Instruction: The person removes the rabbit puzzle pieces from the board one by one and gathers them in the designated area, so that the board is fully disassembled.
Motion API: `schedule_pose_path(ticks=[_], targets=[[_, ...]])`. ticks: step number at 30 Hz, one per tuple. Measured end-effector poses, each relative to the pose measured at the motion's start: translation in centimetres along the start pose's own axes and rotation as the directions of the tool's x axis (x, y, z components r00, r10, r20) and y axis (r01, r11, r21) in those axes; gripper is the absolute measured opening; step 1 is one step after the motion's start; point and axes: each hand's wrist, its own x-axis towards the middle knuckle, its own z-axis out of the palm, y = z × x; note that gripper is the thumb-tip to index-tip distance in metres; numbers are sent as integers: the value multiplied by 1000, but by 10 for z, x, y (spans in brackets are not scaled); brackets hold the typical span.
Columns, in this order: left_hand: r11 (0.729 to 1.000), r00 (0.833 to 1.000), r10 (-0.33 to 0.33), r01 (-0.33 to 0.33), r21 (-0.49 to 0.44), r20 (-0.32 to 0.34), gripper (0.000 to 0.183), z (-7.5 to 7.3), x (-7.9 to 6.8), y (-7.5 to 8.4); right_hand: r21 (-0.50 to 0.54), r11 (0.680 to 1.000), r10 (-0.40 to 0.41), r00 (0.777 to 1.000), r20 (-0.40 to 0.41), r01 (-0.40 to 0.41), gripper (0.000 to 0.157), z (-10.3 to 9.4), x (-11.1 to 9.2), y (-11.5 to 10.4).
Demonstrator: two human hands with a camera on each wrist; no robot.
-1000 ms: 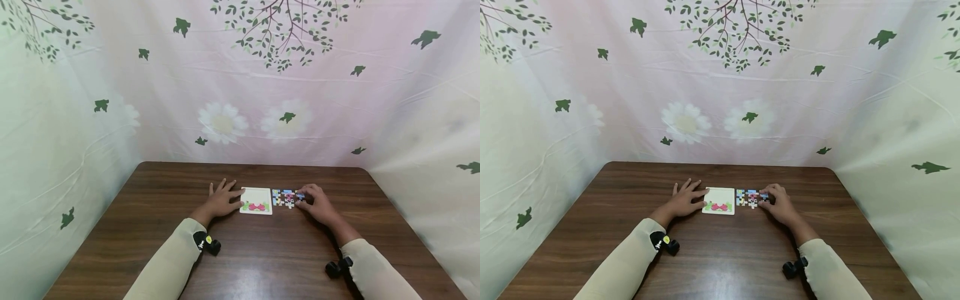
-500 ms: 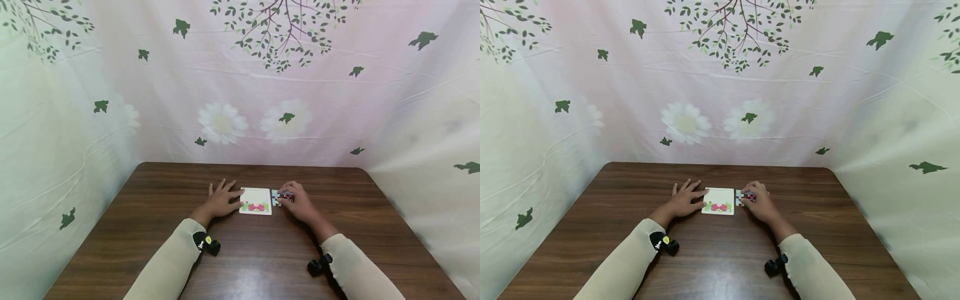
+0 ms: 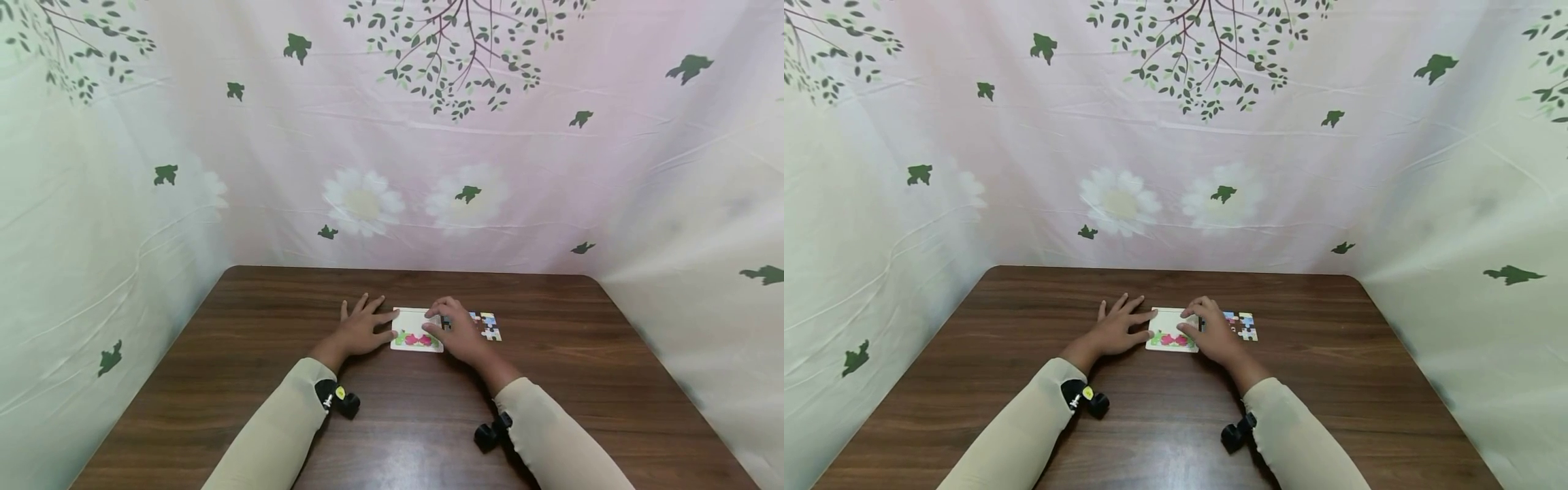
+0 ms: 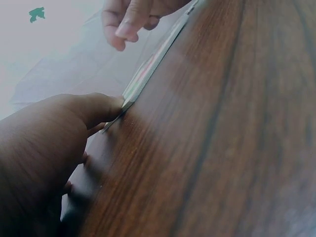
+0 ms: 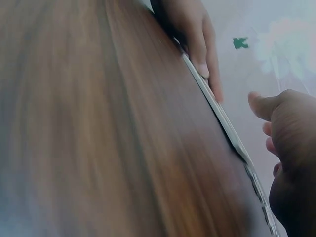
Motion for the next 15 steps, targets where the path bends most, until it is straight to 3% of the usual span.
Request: schedule_pose_path(ticks=[3, 9, 15], targets=[[1000, 1000, 1, -1, 6, -2, 60, 0, 0, 1, 19, 1000, -10, 1000, 17, 10, 16, 7, 3, -6], [1000, 1000, 5, -5, 3, -6, 60, 0, 0, 0, -41, 999, -27, 998, 57, 29, 10, 16, 5, -15], [1000, 999, 19, -19, -5, -27, 58, 0, -2, 1, -55, 997, -39, 989, 146, 47, 10, 23, 7, -23]])
